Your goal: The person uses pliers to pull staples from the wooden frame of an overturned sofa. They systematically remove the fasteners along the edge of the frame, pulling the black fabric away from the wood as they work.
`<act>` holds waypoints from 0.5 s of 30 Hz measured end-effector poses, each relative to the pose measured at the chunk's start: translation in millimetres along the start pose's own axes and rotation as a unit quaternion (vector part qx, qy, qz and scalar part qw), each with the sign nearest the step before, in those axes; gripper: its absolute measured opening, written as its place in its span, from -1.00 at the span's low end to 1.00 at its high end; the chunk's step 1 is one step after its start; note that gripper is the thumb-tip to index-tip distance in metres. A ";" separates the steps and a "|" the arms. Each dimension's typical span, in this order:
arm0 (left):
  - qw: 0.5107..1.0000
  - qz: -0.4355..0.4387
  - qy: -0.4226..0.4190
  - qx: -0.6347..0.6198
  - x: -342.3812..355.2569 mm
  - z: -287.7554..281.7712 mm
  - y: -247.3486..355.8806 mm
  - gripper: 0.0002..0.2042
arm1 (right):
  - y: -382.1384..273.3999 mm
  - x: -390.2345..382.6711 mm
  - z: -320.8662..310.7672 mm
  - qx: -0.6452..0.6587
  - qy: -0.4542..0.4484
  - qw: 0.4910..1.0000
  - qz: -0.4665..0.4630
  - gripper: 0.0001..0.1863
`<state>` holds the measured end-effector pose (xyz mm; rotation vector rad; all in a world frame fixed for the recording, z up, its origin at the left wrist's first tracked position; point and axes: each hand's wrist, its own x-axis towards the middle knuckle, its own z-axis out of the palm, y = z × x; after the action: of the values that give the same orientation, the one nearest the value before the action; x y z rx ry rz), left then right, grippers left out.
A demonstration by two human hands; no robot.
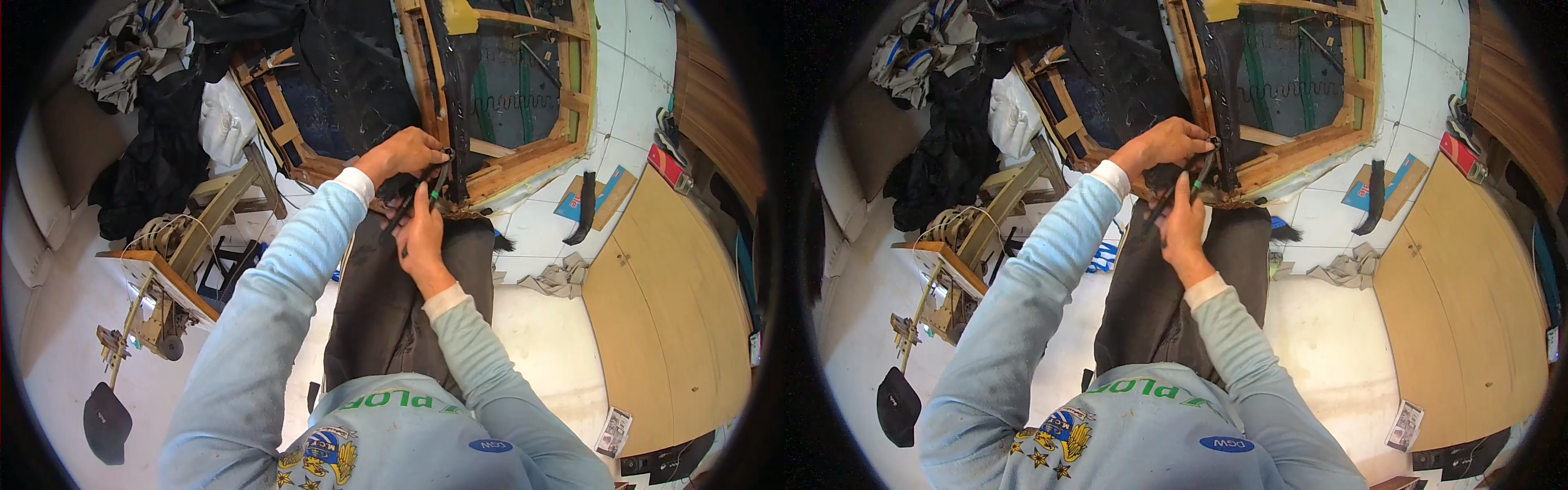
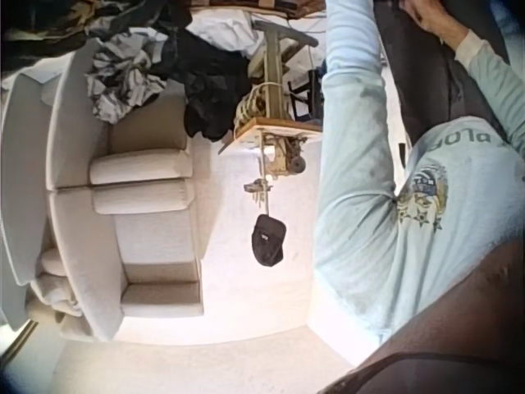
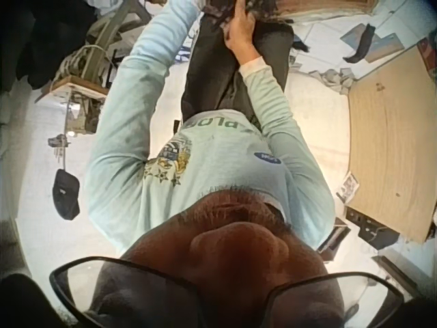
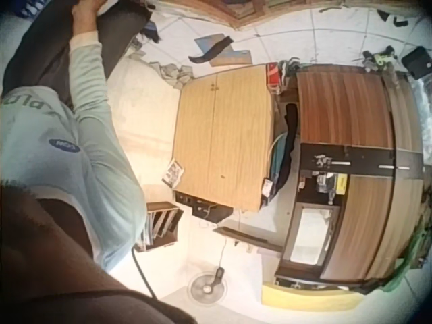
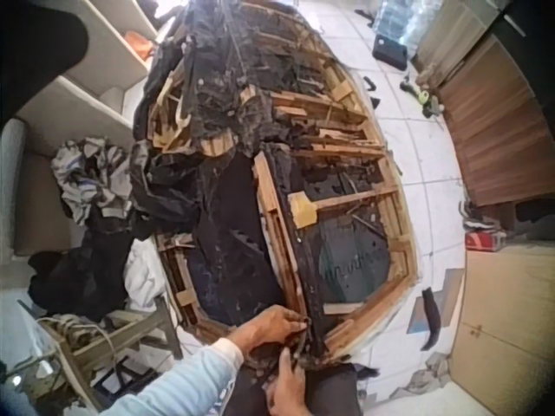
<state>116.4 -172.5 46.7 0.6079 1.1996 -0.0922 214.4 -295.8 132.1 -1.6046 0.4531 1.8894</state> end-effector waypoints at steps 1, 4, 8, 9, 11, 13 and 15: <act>0.999 -0.003 -0.009 -0.040 -2.2 1.6 -3.4 -0.62 | -6.8 -2.7 -9.3 -0.010 -0.032 0.999 -0.004 -0.65; 0.991 0.005 0.021 -0.136 -5.2 16.2 -16.3 -0.58 | -25.1 -6.2 -34.3 -0.156 -0.014 0.988 0.007 -0.74; 0.970 0.027 -0.003 -0.241 -11.0 30.2 -35.1 -0.53 | -53.4 1.3 -95.4 -0.588 0.029 0.786 -0.191 -0.62; 0.973 0.006 -0.010 -0.232 -8.8 36.6 -38.9 -0.52 | -61.5 3.5 -115.3 -0.591 0.019 0.778 -0.212 -0.58; 0.975 0.032 -0.005 -0.222 -10.2 50.3 -42.1 -0.51 | -77.7 -3.7 -149.7 -0.586 0.019 0.786 -0.197 -0.58; 0.980 0.073 0.095 -0.160 -15.5 64.7 -44.3 -0.51 | -102.8 -19.2 -146.7 -0.545 0.031 0.833 -0.095 -0.68; 0.964 0.145 0.217 -0.052 -10.2 78.5 -43.4 -0.50 | -115.8 -18.7 -154.7 -0.501 0.030 0.858 -0.109 -0.76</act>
<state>162.4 -249.6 56.4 0.7269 1.5124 0.3690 408.2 -308.0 133.0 -2.1987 -0.8245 1.9926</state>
